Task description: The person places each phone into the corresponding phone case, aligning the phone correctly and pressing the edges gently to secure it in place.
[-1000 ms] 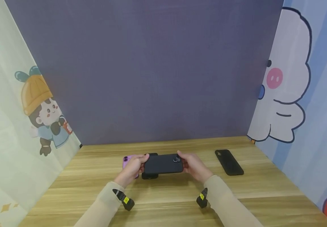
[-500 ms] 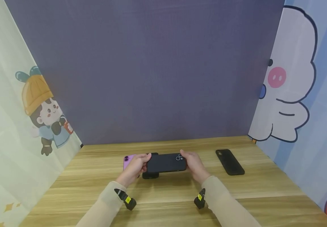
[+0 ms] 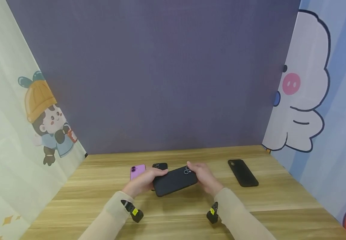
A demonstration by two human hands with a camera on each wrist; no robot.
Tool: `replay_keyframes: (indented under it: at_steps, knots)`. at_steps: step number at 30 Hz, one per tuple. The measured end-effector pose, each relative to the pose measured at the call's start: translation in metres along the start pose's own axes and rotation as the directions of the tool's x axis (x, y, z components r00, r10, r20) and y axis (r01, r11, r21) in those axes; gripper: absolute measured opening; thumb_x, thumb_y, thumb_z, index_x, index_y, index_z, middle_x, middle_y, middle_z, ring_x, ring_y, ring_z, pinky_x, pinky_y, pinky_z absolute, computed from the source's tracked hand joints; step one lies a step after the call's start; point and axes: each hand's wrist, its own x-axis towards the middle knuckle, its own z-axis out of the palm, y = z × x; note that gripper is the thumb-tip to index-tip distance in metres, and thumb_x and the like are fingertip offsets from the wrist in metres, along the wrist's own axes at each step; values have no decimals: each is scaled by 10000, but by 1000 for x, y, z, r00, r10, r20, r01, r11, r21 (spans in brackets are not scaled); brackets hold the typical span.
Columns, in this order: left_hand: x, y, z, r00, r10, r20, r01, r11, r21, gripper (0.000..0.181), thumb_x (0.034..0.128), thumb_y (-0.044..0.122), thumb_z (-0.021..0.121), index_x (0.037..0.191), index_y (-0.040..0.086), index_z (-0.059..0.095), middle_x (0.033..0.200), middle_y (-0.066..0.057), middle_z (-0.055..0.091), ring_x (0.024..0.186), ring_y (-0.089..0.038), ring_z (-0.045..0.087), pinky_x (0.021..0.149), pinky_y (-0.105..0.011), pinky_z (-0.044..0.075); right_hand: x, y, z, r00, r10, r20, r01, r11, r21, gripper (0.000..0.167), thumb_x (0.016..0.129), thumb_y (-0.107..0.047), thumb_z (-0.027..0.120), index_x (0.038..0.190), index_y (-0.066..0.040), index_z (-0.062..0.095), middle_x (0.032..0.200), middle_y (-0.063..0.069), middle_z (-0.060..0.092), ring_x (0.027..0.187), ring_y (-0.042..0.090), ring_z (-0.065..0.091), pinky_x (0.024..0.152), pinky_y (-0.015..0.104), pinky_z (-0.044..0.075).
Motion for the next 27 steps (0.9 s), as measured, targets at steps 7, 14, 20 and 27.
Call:
replay_keyframes:
  at_steps: [7, 14, 20, 27]
  knots:
    - [-5, -3, 3, 994, -1, 112, 0, 1000, 6, 286, 1016, 158, 576, 1134, -70, 703, 864, -4, 712, 762, -89, 670, 734, -271, 551, -1, 0, 3, 995, 2, 96, 1, 1000, -28, 361, 1051, -341, 565, 865, -80, 732, 741, -9, 694, 638, 113, 667, 648, 253, 541]
    - [-8, 0, 1, 997, 20, 78, -14, 997, -72, 264, 1015, 192, 591, 1100, -30, 706, 830, -1, 711, 698, -85, 678, 659, -255, 549, -3, -6, 3, 991, 28, 128, -32, 999, 25, 380, 1046, -416, 549, 871, -127, 723, 673, -31, 649, 556, 96, 573, 575, 258, 479]
    - [-3, 2, -2, 999, 19, -35, -25, 984, -177, 282, 1010, 217, 604, 1157, -21, 637, 933, -54, 688, 780, -132, 694, 704, -307, 570, -7, -16, 0, 981, 13, 196, -29, 996, 81, 334, 1054, -332, 538, 842, -123, 688, 667, -6, 610, 556, 105, 539, 551, 256, 468]
    - [-4, -3, -3, 1000, 25, 14, -24, 997, -71, 354, 1050, 208, 530, 1225, -83, 627, 898, -47, 699, 753, -123, 670, 655, -267, 522, -7, -19, -1, 978, 10, 206, -29, 995, 91, 325, 1064, -261, 527, 822, -108, 681, 662, -13, 607, 542, 76, 530, 540, 236, 428]
